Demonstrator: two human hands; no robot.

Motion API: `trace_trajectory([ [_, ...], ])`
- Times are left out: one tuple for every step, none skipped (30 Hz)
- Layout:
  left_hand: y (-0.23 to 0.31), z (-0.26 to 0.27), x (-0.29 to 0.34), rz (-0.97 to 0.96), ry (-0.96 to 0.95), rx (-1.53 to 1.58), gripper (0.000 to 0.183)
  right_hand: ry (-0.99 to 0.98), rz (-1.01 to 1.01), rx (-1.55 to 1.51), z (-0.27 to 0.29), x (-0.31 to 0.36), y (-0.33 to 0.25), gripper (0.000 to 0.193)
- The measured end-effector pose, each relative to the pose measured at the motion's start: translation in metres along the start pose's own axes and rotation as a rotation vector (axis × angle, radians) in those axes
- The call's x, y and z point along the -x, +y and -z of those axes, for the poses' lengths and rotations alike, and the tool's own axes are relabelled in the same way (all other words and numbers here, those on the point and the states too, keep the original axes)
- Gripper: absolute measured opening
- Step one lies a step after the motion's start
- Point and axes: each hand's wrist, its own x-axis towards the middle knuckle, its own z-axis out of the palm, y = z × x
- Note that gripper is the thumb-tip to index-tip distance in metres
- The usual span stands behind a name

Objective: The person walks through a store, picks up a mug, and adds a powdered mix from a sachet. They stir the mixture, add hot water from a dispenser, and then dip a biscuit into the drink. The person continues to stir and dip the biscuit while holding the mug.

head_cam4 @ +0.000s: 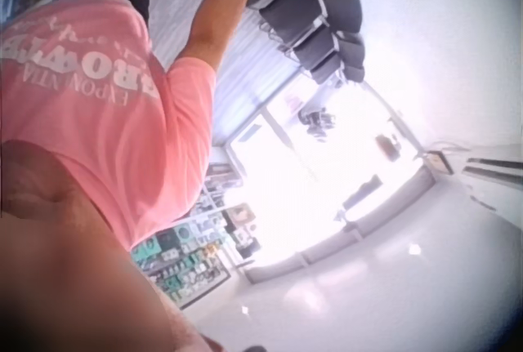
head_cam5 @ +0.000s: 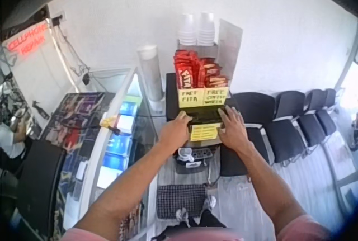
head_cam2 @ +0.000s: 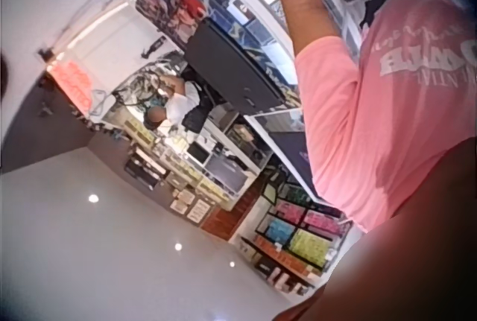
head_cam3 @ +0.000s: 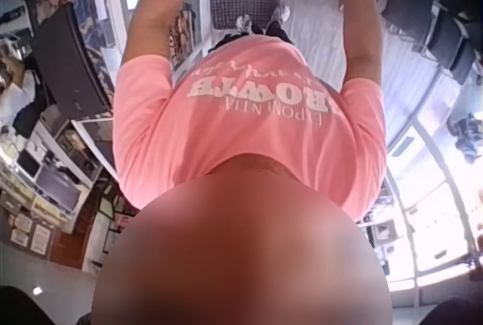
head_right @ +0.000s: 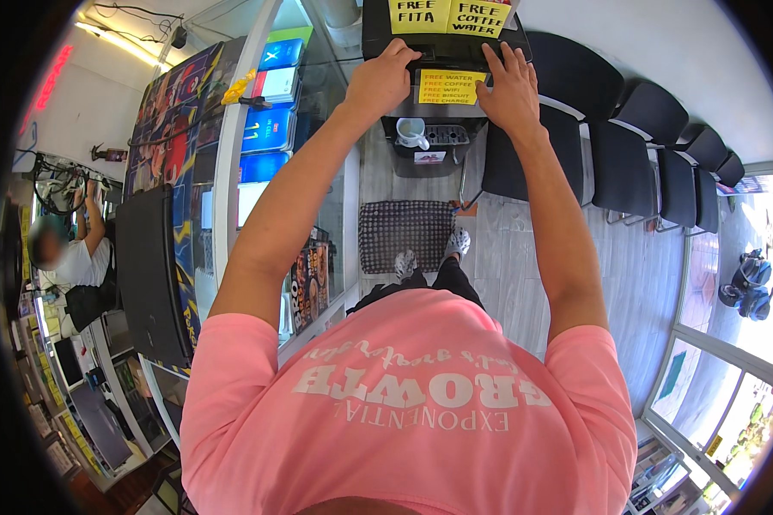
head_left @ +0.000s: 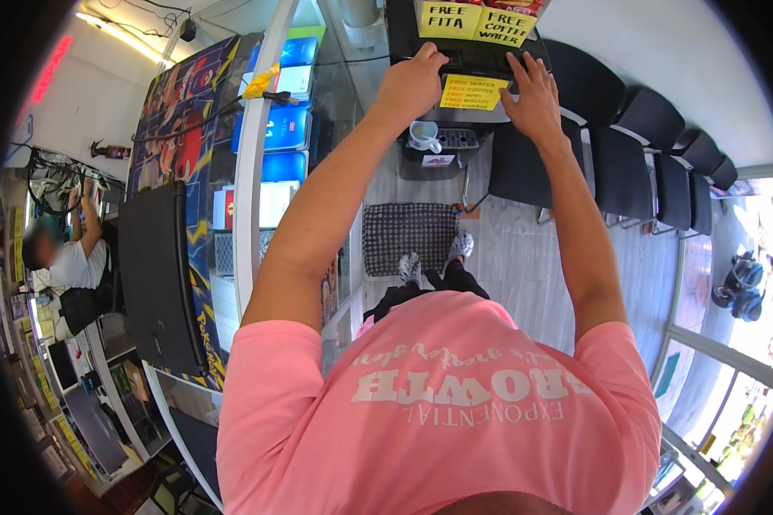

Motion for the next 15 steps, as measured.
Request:
trace_trajectory([
  [-0.002,0.0,0.001,-0.003,0.008,0.009,0.035,-0.022,0.008,-0.001,0.0,-0.001,0.002,0.065],
  [-0.003,0.0,0.001,-0.006,0.015,0.017,0.034,-0.044,0.014,-0.001,0.001,-0.004,0.005,0.065],
  [-0.004,-0.001,0.002,-0.006,0.024,0.019,0.034,-0.069,0.018,0.002,0.003,-0.004,0.009,0.065],
  [-0.005,-0.002,0.002,-0.006,0.032,0.021,0.034,-0.077,0.027,-0.013,0.004,-0.006,0.012,0.064],
  [-0.006,-0.002,0.002,-0.007,0.04,0.024,0.034,-0.072,0.027,-0.008,0.002,-0.009,0.013,0.064],
  [-0.005,-0.003,0.002,-0.005,0.045,0.028,0.034,-0.067,0.023,0.001,0.0,-0.01,0.016,0.064],
  [-0.004,-0.004,0.001,-0.004,0.05,0.033,0.034,-0.061,0.019,0.011,-0.002,-0.011,0.018,0.064],
  [-0.003,-0.005,0.002,-0.003,0.055,0.039,0.034,-0.051,0.009,0.027,-0.006,-0.009,0.017,0.066],
  [-0.003,-0.006,0.002,0.003,0.055,0.044,0.034,-0.056,-0.016,0.033,-0.008,-0.01,0.013,0.067],
  [-0.003,-0.007,0.003,0.008,0.055,0.05,0.034,-0.06,-0.042,0.039,-0.009,-0.011,0.008,0.069],
  [-0.002,-0.007,0.004,0.012,0.055,0.056,0.035,-0.064,-0.068,0.046,-0.011,-0.011,0.004,0.07],
  [-0.003,-0.008,0.004,0.016,0.058,0.057,0.035,-0.064,-0.083,0.016,-0.013,-0.011,0.001,0.072],
  [-0.003,-0.008,0.004,0.02,0.062,0.058,0.035,-0.063,-0.099,-0.015,-0.014,-0.011,-0.002,0.075],
  [-0.004,-0.009,0.004,0.023,0.065,0.058,0.035,-0.061,-0.116,-0.045,-0.015,-0.01,-0.004,0.077],
  [-0.004,-0.008,0.004,0.03,0.057,0.058,0.035,-0.062,-0.119,-0.048,-0.016,-0.009,-0.007,0.078],
])
